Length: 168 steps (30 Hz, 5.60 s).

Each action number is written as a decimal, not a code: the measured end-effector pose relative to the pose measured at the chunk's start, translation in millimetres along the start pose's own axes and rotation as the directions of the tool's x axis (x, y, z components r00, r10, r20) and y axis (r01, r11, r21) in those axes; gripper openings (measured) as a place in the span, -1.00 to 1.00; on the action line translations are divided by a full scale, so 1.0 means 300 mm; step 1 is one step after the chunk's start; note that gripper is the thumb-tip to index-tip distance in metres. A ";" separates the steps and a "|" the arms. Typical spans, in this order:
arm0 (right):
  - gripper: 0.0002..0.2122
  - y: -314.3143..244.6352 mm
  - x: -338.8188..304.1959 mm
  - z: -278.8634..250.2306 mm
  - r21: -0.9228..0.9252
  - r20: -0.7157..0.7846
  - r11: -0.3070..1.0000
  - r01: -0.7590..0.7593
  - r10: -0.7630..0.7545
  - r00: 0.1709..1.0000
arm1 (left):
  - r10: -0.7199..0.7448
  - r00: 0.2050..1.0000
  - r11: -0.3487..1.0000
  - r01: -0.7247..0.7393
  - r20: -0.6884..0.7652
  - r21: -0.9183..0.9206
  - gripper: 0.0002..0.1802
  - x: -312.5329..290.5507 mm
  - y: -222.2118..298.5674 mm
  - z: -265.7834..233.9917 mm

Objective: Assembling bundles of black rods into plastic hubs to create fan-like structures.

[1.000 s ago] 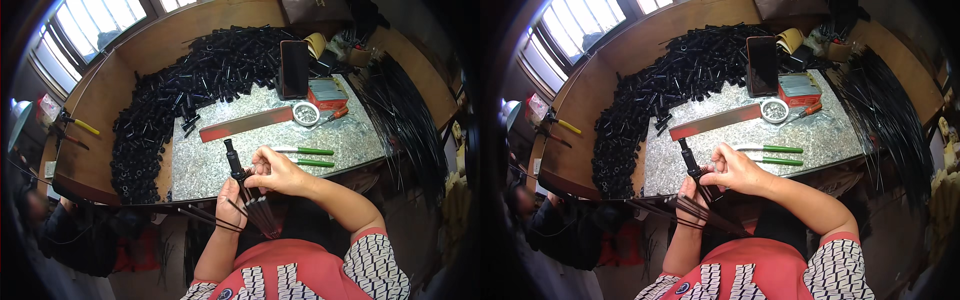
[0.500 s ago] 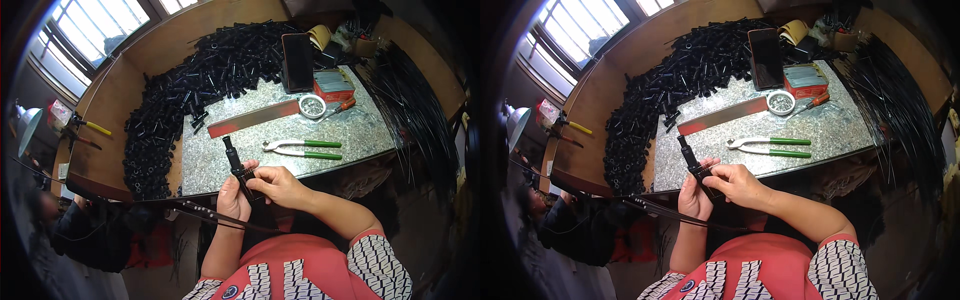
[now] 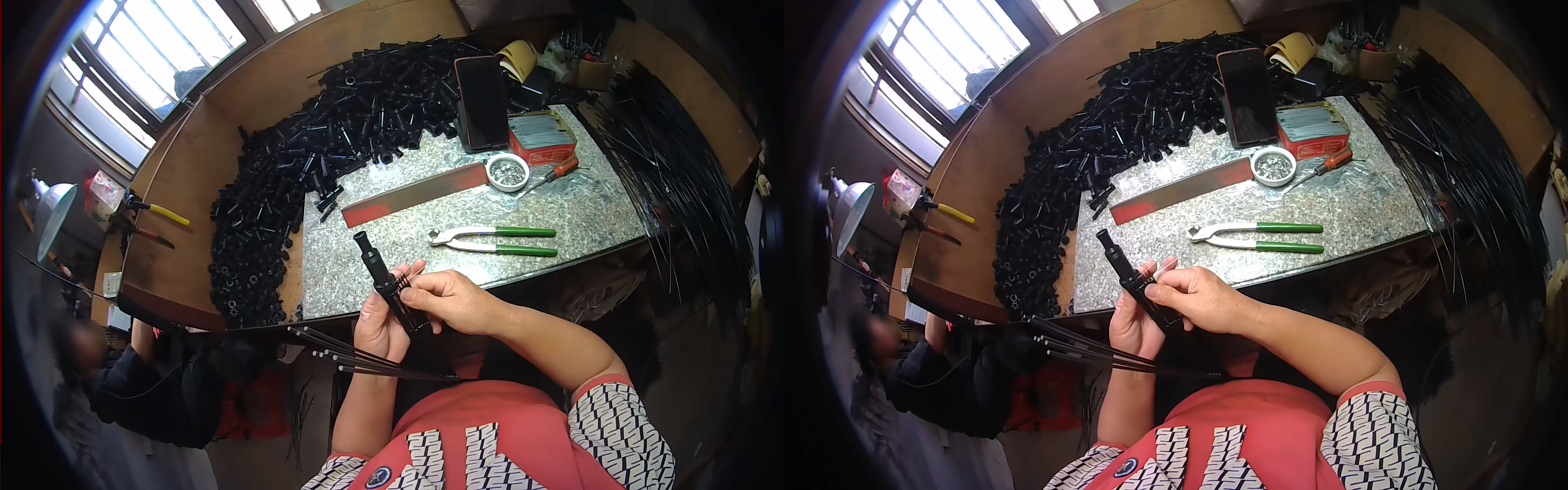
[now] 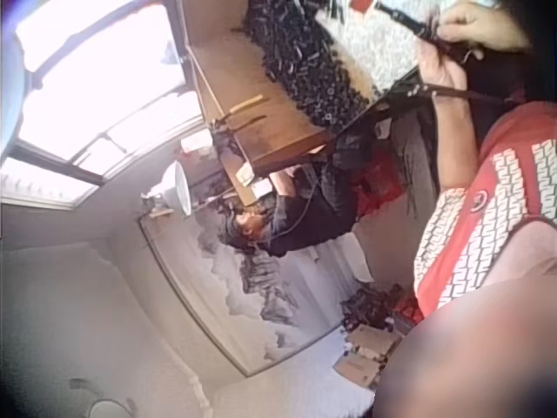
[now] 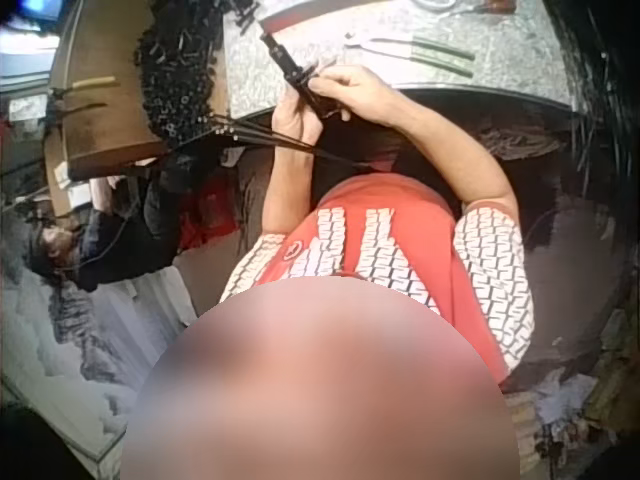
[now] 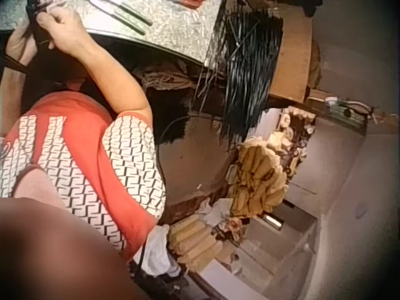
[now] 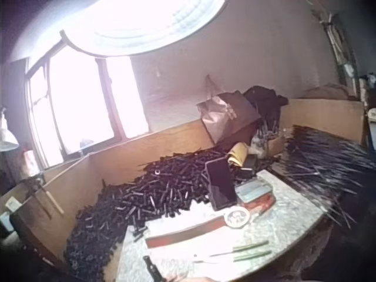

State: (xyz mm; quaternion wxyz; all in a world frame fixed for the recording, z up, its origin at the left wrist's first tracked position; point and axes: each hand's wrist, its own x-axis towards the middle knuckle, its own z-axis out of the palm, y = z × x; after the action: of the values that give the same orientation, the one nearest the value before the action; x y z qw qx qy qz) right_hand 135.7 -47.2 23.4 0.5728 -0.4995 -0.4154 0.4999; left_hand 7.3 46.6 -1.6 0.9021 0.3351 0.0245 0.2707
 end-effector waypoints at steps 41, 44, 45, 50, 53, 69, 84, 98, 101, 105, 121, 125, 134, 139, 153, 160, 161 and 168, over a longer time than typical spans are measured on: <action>-0.72 -0.044 0.005 0.152 -0.311 -0.097 0.876 0.369 -0.415 0.905 | 0.166 0.986 0.986 -0.166 -0.009 -0.009 -0.51 -0.055 0.093 -0.008; -0.72 -0.047 0.039 0.200 -0.396 -0.118 0.818 0.416 -0.495 0.861 | 0.380 0.896 0.873 -0.266 -0.228 0.408 -0.45 -0.097 0.118 0.016; -0.72 -0.046 0.049 0.213 -0.393 -0.106 0.817 0.422 -0.496 0.862 | 0.465 0.849 0.857 -0.361 -0.250 0.368 -0.50 -0.103 0.113 0.035; -0.73 -0.047 0.100 0.291 -0.468 0.001 0.688 0.555 -0.628 0.778 | 0.581 0.788 0.768 -0.448 -0.204 0.458 -0.51 -0.187 0.180 0.030; -0.74 -0.024 0.112 0.318 -0.472 0.056 0.714 0.516 -0.560 0.826 | 0.627 0.747 0.658 -0.357 -0.220 0.664 -0.76 -0.213 0.233 0.056; -0.74 -0.065 0.112 0.335 -0.290 0.211 0.942 0.169 -0.110 0.971 | 0.576 0.804 0.703 -0.393 -0.149 0.593 -0.72 -0.292 0.298 -0.051; -0.77 -0.066 0.133 0.309 -0.134 0.185 0.991 -0.014 0.039 0.982 | 0.368 0.929 0.829 -0.301 -0.053 0.471 -0.51 -0.263 0.325 -0.073; -0.82 0.055 0.146 0.405 -0.371 0.076 0.821 0.435 -0.440 0.895 | 0.663 0.733 0.425 -0.202 -0.152 0.882 -0.70 -0.273 0.265 -0.023; -0.83 0.042 0.143 0.393 -0.436 0.120 0.775 0.457 -0.454 0.883 | 0.630 0.768 0.387 -0.188 -0.111 0.903 -0.70 -0.292 0.282 -0.024; -0.82 0.047 0.155 0.373 -0.268 0.101 0.939 0.215 -0.194 0.976 | 0.564 0.817 0.427 -0.164 -0.121 0.889 -0.76 -0.301 0.299 -0.017; -0.78 0.075 0.201 0.326 -0.083 0.332 0.996 0.014 0.015 0.943 | 0.620 0.784 0.364 -0.256 -0.028 0.895 -0.75 -0.315 0.267 -0.018; -0.77 0.082 0.204 0.316 -0.084 0.368 0.996 -0.011 0.041 0.929 | 0.652 0.758 0.309 -0.247 -0.016 0.919 -0.77 -0.312 0.243 -0.015; -0.72 0.068 0.103 0.229 -0.261 0.174 0.934 0.244 -0.203 0.964 | 0.630 0.775 0.249 -0.270 0.056 0.930 -0.84 -0.253 0.198 0.009; -0.70 -0.035 -0.023 0.035 -0.706 0.096 0.616 0.349 -0.405 0.909 | 0.612 0.784 0.486 -0.274 -0.100 0.830 -0.87 -0.248 0.215 -0.027; -0.71 0.007 -0.197 -0.351 -0.986 -0.066 -0.102 -0.132 -0.484 0.873 | 0.465 0.876 0.644 -0.436 0.131 0.628 -0.86 -0.151 0.101 0.017; -0.74 -0.003 -0.156 -0.272 -0.998 -0.070 0.041 -0.057 -0.493 0.867 | 0.554 0.824 0.527 -0.455 0.116 0.718 -0.86 -0.167 0.097 0.018; -0.75 -0.008 -0.155 -0.250 -0.977 -0.126 0.210 -0.018 -0.513 0.849 | 0.558 0.823 0.523 -0.449 0.107 0.725 -0.86 -0.172 0.101 0.013; -0.70 -0.116 -0.171 -0.106 -0.818 -0.019 0.551 0.167 -0.315 0.949 | 0.310 0.947 0.789 -0.304 0.081 0.534 -0.82 -0.175 0.097 -0.026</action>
State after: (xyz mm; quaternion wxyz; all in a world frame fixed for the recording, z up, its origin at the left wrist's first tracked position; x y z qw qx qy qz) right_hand 164.2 -102.8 54.2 0.3785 -0.6816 -0.6125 0.1304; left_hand -53.0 43.1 3.2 0.7149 0.5732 0.0500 0.3973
